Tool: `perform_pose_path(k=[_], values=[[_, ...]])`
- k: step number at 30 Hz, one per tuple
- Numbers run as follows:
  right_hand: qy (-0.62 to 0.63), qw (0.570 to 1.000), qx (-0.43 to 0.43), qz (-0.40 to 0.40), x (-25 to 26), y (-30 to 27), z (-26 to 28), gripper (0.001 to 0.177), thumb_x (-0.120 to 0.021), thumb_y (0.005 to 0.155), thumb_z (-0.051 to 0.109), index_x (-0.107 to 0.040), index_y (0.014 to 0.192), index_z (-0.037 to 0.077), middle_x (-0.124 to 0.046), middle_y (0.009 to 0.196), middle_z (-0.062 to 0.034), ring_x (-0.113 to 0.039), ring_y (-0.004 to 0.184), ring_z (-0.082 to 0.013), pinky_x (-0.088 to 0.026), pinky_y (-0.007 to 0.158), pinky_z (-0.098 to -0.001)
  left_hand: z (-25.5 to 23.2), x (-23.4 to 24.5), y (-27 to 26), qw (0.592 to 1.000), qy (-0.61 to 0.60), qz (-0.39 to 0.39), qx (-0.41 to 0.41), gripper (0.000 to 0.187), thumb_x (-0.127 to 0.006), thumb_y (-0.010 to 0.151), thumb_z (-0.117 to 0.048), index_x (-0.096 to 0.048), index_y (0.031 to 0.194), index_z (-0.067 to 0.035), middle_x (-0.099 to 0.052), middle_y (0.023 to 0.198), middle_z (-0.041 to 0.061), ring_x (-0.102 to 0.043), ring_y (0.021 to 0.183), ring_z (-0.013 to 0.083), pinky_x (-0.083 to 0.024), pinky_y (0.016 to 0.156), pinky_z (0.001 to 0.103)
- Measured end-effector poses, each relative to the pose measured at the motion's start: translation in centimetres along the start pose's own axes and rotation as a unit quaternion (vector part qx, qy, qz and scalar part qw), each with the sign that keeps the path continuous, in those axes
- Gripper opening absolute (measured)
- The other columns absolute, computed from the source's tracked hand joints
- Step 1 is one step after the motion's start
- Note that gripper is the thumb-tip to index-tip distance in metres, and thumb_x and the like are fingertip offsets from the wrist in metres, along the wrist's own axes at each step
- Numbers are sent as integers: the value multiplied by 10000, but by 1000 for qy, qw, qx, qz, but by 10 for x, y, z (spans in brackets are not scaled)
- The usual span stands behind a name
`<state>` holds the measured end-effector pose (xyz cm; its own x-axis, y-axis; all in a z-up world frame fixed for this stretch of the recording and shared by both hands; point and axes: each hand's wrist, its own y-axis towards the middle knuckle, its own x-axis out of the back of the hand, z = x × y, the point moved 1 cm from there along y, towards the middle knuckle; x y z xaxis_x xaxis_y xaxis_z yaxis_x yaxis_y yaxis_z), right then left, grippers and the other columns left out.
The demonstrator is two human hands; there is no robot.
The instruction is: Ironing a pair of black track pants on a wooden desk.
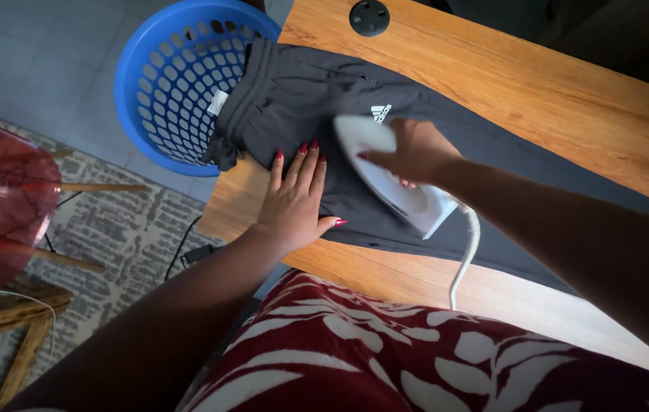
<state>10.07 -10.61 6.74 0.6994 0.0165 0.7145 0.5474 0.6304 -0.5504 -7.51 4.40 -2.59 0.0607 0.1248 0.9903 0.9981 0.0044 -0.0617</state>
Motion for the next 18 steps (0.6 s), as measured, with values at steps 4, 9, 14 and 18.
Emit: perform_pose_path(k=[4,9,14,18], values=[[130,985,-88,-70,0,7,-8,584,-724,910,519,-707,1111,-29,-735,728,-138,-698,569,-189,-585,554,-350,0,9,3,1000,10,8,-12,1114,-694,780,-666,-304,1529,60,-213,1625,253,-183,1518,367,-49,1214,595],[13,998,-61,-30,-3,5,10,692,-703,880,561,-568,1286,18,-745,708,-143,-735,550,-208,-607,574,-344,15,29,16,997,-59,39,-30,1011,-723,825,-594,-353,1512,48,-278,1600,246,-258,1489,387,-121,1229,561],[68,991,-99,-59,-3,16,30,721,-730,836,583,-618,1252,4,-748,695,-159,-751,591,-221,-609,619,-367,58,31,58,996,-72,-34,-37,918,-776,853,-484,-400,1519,24,-303,1634,194,-275,1507,383,-171,1228,565],[76,987,-120,-71,-3,20,36,698,-715,848,552,-605,1257,-3,-745,678,-160,-751,568,-239,-620,597,-390,89,38,89,997,-32,-31,-69,1093,-776,758,-587,-297,1555,-13,-170,1652,214,-121,1536,388,-54,1202,620]])
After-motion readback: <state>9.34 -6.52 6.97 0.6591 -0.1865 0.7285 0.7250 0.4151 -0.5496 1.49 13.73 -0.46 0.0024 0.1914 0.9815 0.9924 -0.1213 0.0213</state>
